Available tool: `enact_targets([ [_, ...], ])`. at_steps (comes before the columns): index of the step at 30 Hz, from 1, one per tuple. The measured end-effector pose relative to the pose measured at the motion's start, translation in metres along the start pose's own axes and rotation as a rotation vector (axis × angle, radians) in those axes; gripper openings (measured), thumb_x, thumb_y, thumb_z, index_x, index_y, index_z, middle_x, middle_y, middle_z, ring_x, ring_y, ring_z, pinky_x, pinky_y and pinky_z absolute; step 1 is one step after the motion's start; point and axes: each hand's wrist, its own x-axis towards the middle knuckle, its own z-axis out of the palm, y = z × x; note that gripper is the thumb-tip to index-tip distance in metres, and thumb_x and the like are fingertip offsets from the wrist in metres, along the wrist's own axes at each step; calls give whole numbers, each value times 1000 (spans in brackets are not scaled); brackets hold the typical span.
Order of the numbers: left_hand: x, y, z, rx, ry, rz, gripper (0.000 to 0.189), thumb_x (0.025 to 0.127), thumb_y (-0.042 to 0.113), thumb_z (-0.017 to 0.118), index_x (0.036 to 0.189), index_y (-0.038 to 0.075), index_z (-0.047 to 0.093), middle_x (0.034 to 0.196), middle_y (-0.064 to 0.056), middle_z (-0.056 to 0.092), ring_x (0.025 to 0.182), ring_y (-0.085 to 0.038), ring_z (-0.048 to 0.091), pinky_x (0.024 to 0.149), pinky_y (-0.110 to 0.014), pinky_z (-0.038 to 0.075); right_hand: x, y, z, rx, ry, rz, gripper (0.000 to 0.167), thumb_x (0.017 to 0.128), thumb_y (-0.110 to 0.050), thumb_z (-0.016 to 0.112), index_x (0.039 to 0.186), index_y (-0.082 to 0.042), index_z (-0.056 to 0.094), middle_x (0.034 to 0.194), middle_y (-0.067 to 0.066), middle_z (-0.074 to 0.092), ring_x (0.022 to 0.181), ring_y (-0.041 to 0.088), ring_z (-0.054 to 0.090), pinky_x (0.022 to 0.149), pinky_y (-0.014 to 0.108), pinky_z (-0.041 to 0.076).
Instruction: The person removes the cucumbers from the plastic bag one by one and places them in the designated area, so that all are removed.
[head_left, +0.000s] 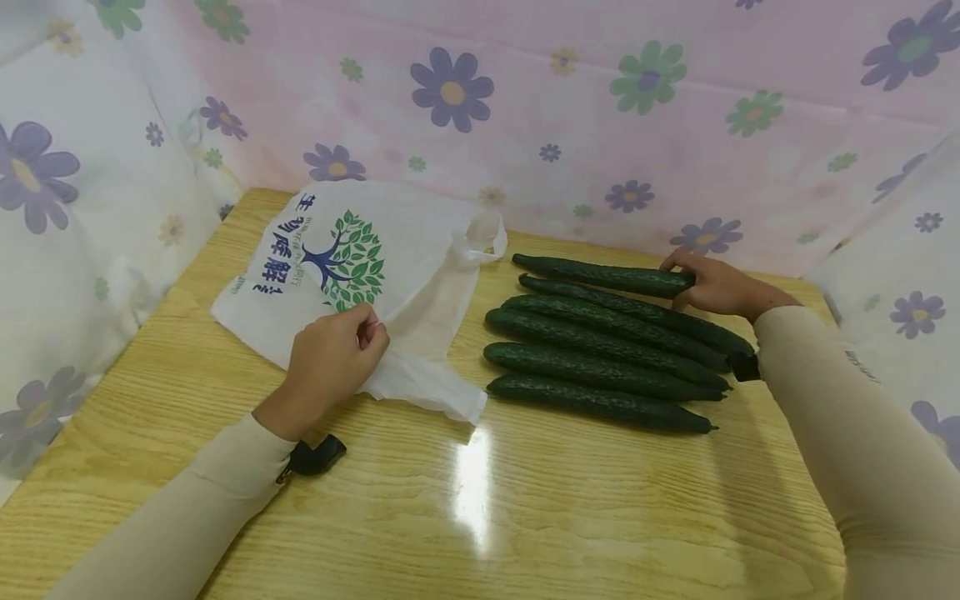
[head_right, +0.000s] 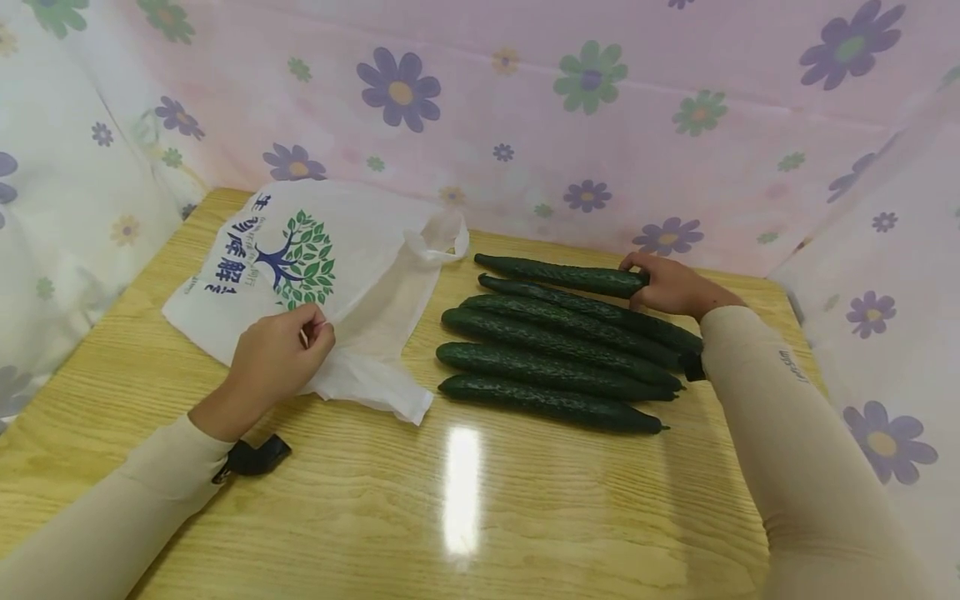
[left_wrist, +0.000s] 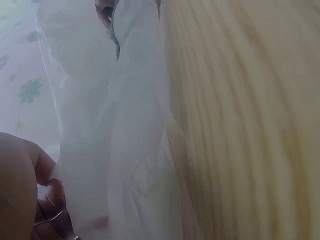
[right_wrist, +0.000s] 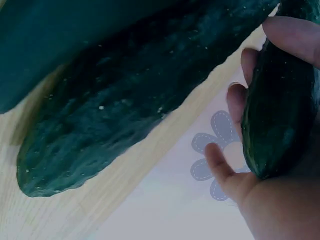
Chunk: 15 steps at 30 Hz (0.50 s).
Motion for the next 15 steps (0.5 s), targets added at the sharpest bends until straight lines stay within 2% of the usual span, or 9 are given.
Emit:
enact_targets([
  [8,0,0,0,-5,-11,0,21,93,18,54,73,12,55,57,0,49,50,-16,45,44,-28,31,6,7,0,-72,-14,-1,61,92,-15,63,144,3,38,138,36,43,117,51,52,87,64,44],
  [15,-1,0,2,-13,-10,8,21,93,19,54,73,13,55,57,0,49,50,-15,44,45,-28,31,8,9,7,-68,-36,46,58,97,-18,51,147,5,34,148,40,29,127,59,40,91,67,43],
])
